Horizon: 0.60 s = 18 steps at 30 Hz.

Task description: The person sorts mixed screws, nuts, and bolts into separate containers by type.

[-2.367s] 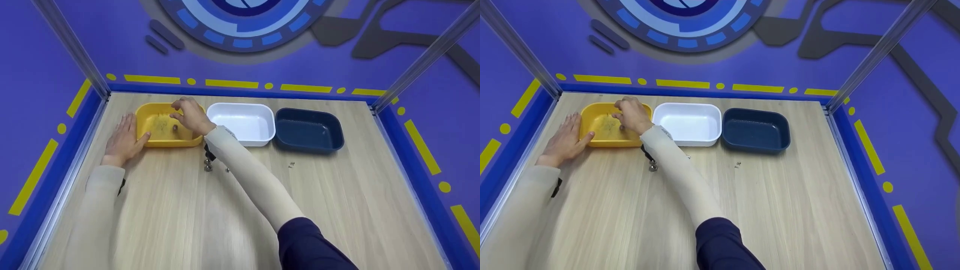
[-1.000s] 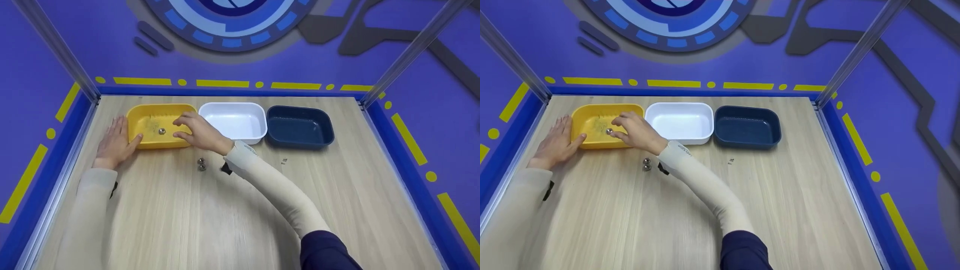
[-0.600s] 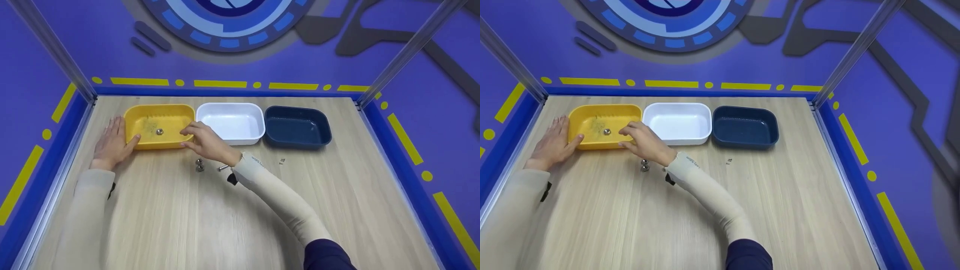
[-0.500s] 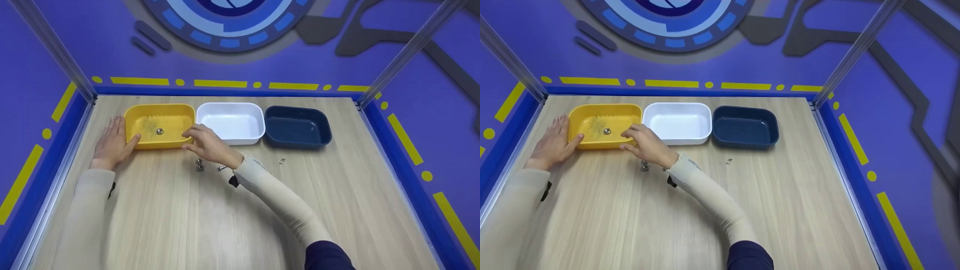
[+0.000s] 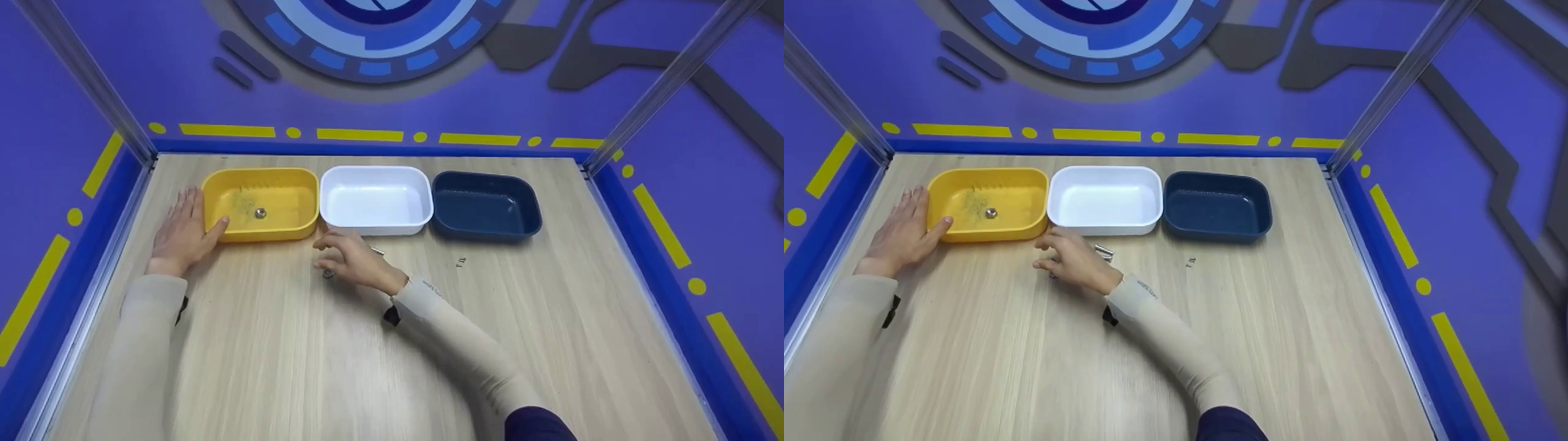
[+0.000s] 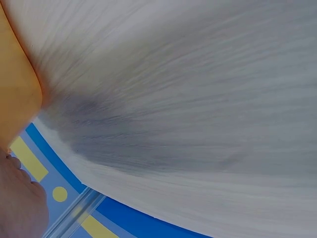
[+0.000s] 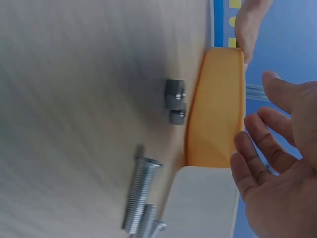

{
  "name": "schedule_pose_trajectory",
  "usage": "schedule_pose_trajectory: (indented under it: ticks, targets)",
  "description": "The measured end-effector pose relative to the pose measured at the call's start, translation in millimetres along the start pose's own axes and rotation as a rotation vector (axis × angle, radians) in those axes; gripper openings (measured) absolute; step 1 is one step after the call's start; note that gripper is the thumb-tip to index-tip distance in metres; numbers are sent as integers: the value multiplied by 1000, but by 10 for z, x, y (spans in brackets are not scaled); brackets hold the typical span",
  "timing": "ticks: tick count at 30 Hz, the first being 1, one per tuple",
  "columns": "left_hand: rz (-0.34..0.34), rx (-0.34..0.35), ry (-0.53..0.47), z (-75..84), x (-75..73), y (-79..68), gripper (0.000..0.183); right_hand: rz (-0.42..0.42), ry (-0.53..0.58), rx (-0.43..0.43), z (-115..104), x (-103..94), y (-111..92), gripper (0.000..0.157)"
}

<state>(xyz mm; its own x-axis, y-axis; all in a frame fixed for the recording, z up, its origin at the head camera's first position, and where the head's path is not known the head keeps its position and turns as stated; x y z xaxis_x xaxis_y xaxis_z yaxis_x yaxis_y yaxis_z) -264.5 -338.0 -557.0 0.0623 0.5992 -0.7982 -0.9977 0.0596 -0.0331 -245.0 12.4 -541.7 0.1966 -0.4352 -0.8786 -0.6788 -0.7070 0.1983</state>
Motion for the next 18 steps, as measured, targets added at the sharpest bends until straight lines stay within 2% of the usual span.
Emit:
schedule_pose_trajectory:
  ticks: [4, 9, 18]
  targets:
    - [0, -3, -5, 22, 8, 3, 102, -35, 10, 21, 80, 76, -78, 33]
    - [10, -1, -9, 41, -7, 12, 101, -64, -29, 30, 170, 125, -146, 28]
    - [6, 9, -16, 21, 1, 15, 99, -128, -45, 66, 223, 199, -182, 30]
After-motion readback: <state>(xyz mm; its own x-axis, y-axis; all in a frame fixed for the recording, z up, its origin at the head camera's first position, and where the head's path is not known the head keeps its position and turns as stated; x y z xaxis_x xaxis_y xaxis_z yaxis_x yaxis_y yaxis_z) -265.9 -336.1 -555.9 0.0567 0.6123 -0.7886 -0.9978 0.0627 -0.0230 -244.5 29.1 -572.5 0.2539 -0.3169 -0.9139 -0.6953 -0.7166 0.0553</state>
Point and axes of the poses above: each hand's wrist, its own y-axis towards the middle knuckle, its own x-axis out of the palm, z = x × y, the point moved 4 cm from there along y, towards the middle knuckle, and after that the axes turned 14 degrees about -y, right-handed, at the moved point
